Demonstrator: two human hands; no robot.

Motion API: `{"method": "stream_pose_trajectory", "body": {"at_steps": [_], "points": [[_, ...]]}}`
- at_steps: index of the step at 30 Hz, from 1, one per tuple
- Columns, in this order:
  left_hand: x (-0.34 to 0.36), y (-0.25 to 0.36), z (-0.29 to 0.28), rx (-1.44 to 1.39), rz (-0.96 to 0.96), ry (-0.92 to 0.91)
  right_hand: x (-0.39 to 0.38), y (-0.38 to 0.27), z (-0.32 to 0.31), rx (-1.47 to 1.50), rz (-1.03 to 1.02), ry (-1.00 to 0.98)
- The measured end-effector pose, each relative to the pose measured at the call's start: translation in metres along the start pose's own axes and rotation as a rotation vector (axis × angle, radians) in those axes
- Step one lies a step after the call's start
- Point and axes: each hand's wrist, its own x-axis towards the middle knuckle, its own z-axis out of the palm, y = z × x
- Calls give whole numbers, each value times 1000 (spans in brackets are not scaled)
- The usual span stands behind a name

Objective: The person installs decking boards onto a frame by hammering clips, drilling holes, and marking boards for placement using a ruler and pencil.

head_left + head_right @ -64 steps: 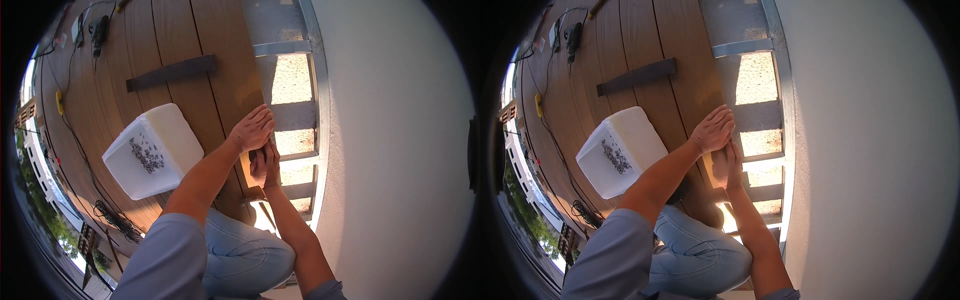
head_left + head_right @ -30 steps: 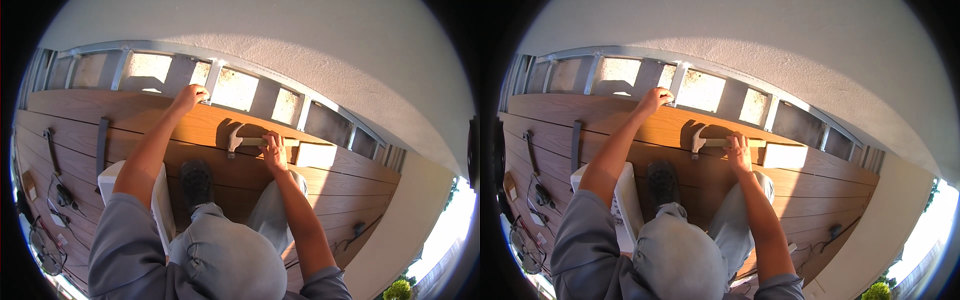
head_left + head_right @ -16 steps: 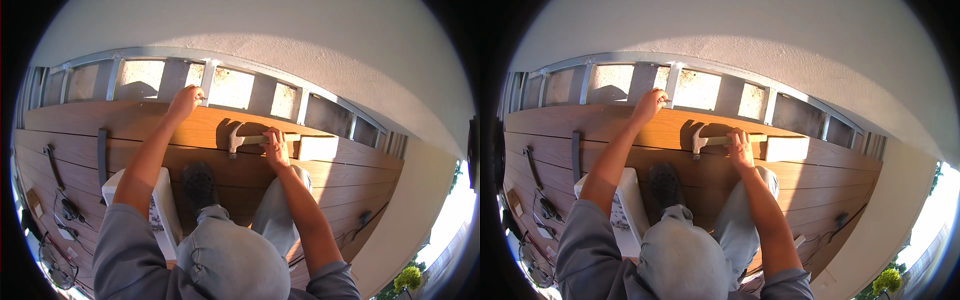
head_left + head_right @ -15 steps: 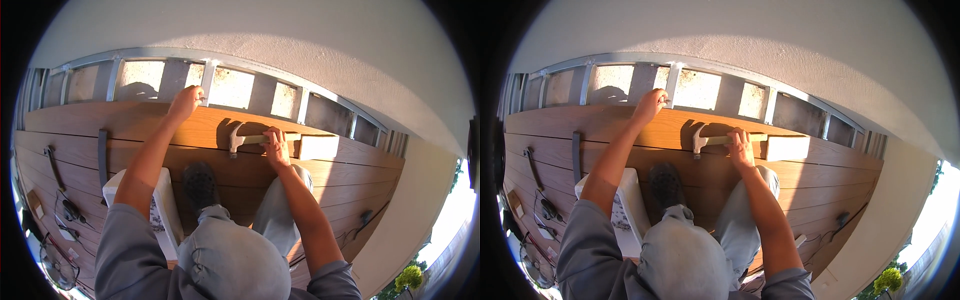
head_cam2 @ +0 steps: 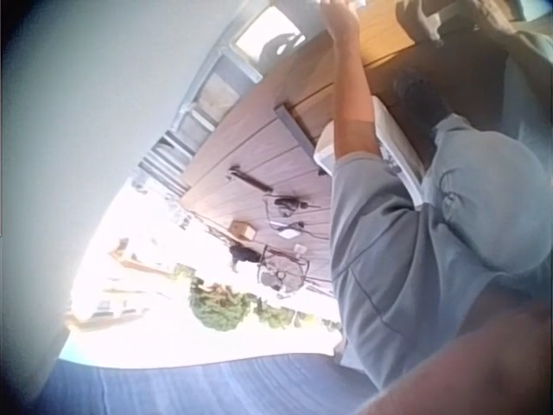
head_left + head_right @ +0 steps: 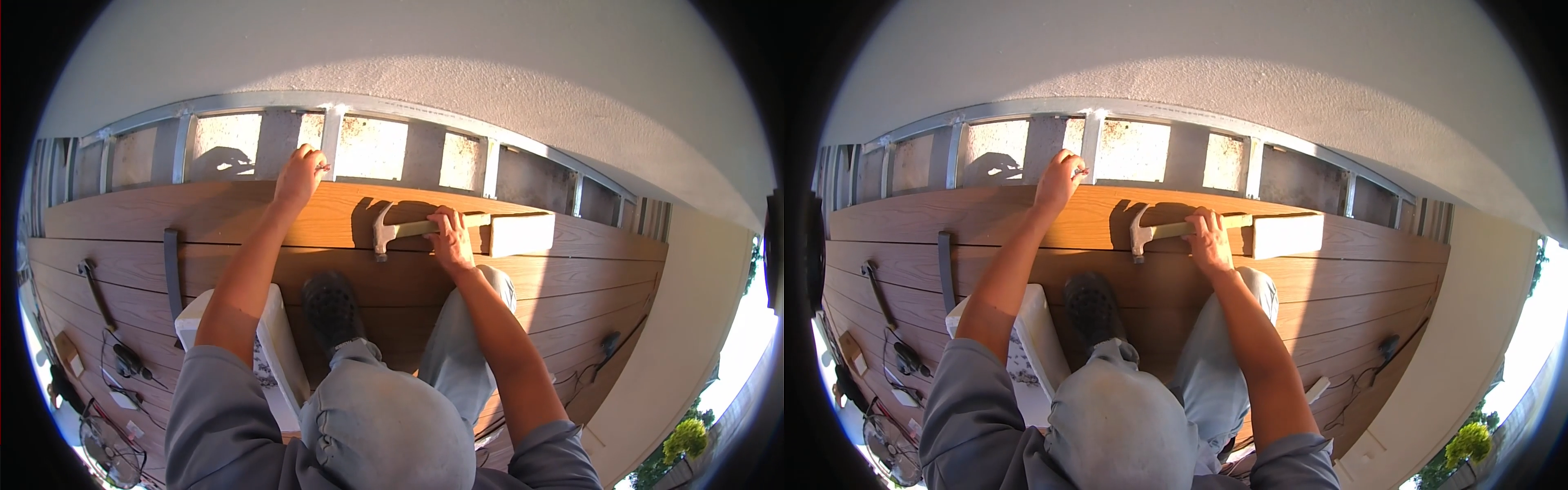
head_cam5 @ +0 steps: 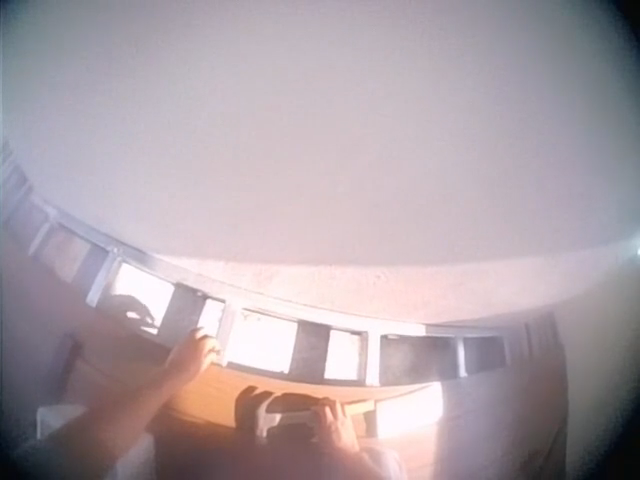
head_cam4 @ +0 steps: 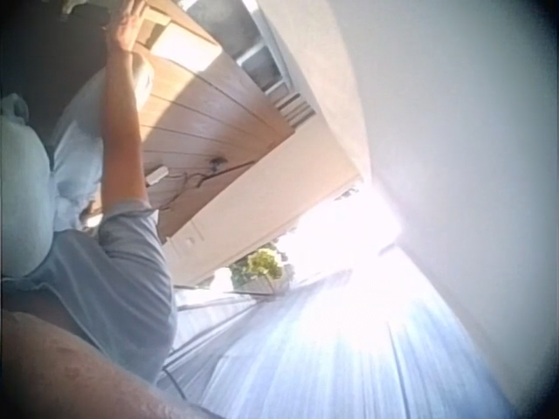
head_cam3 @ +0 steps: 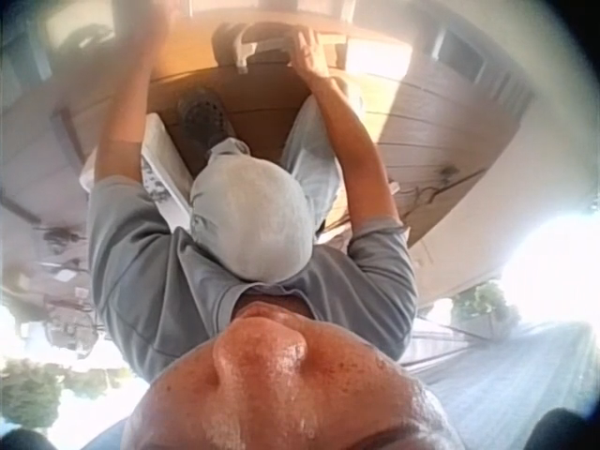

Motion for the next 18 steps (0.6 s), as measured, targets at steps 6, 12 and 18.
{"method": "stream_pose_trajectory", "body": {"at_steps": [6,12,18], "points": [[-2,-5,-2,-147,-109,-75,3,-3,2,19,-31,34],[-4,-4,-12,-195,10,-112,2,2,3,-9,-40,44],[-4,-7,-12,-119,15,-170,2,0,3,4,-18,25]]}}
